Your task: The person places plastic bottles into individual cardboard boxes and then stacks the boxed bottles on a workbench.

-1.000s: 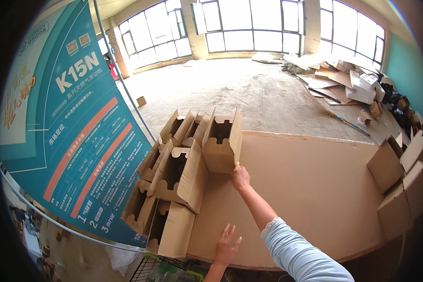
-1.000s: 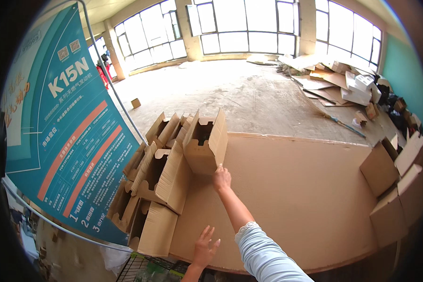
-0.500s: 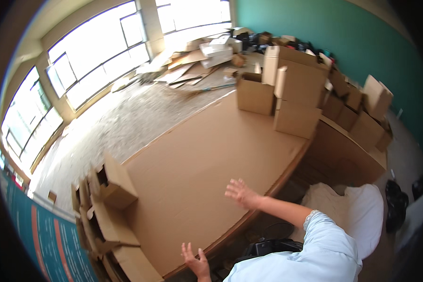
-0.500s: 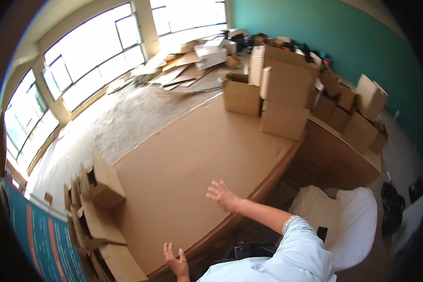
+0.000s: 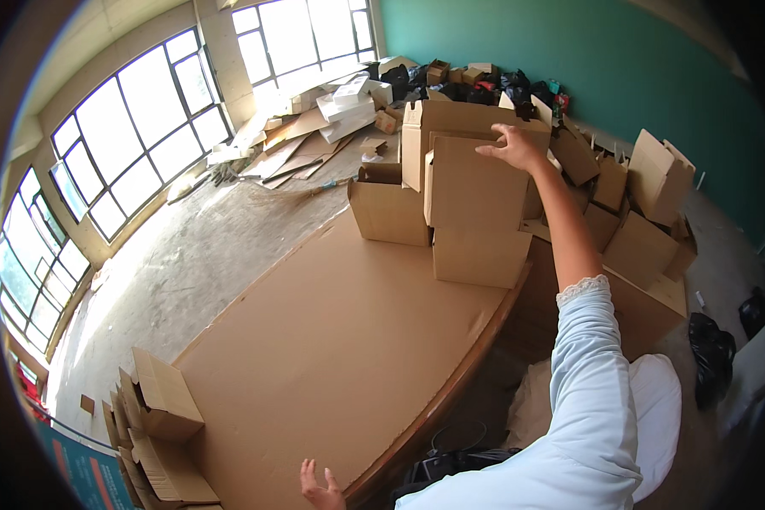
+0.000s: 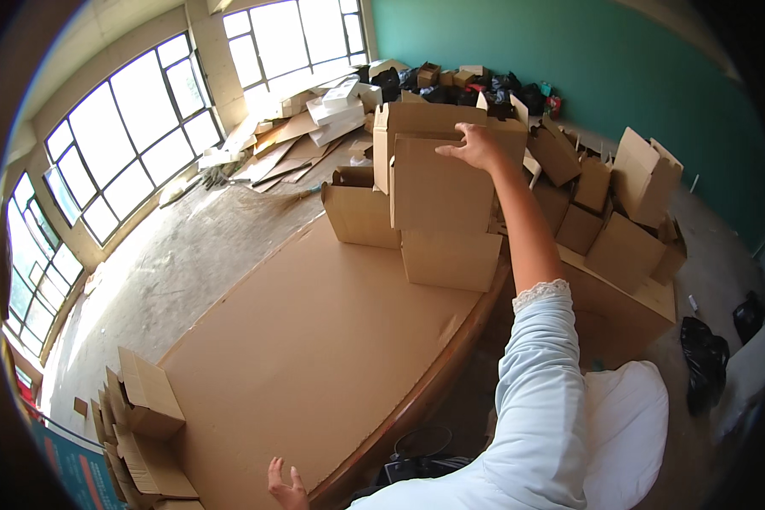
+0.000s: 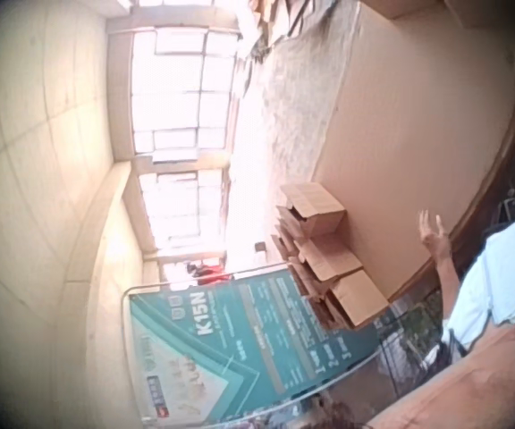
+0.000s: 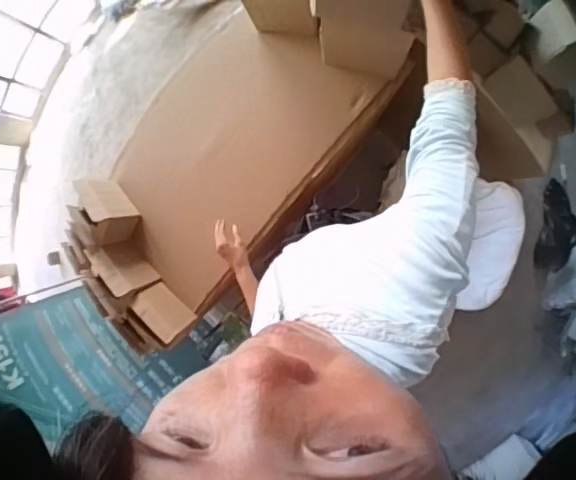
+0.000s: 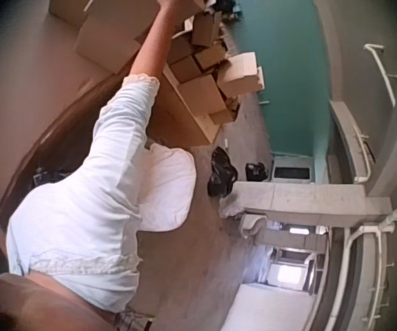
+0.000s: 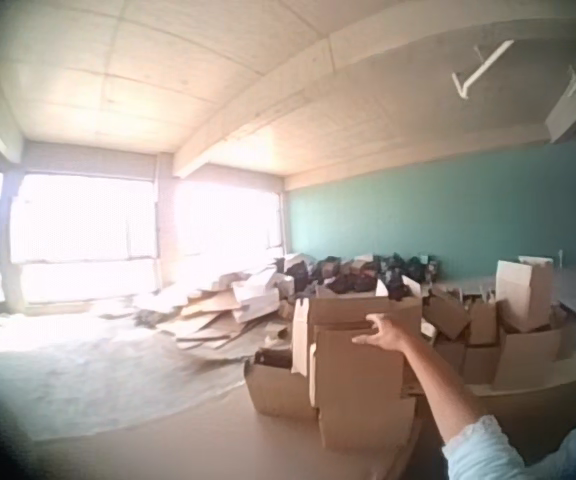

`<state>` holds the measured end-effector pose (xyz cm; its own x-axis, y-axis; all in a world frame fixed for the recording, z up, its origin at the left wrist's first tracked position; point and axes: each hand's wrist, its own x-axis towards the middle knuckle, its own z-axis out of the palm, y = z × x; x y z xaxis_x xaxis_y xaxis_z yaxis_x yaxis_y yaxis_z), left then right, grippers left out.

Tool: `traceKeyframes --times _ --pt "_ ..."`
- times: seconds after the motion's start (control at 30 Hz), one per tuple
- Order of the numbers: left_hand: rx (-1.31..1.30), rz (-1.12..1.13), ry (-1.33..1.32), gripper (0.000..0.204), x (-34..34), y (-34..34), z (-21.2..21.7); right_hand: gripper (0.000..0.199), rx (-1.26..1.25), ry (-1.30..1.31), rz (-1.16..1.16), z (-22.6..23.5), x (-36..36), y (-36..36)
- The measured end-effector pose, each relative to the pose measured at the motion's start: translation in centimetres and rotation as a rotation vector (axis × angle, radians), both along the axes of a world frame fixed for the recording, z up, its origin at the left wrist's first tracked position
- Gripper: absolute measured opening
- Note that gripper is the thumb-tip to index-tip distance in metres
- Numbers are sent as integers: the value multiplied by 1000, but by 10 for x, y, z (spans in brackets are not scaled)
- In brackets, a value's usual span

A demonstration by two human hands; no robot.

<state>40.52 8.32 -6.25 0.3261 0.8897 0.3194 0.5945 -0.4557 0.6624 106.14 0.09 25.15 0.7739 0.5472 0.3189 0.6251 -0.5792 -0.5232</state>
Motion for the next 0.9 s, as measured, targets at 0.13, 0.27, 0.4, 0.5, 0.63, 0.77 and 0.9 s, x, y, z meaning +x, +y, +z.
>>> traceKeyframes --times 0.13,0.27,0.4,0.5,0.63,0.77,0.9 --pt "-73 -6 15 30 11 -12 0 55 -268 -428 142 -5 -9 -8" --pt "-175 127 21 24 3 -26 6 14 -206 -626 244 -13 -97 -4" --pt "-281 221 13 34 -18 -40 14 5 23 -694 562 -17 -212 12" --pt "-215 257 -91 24 -26 -50 -2 11 136 -395 989 -54 -263 47" --pt "-96 344 -82 21 -56 -78 9 17 163 -66 1246 -146 -354 107" --pt "-78 652 -70 22 -132 -137 6 17 122 125 1210 -200 -450 134" --pt "-79 1133 -56 21 -200 -244 -4 19 27 29 1324 -217 -496 139"
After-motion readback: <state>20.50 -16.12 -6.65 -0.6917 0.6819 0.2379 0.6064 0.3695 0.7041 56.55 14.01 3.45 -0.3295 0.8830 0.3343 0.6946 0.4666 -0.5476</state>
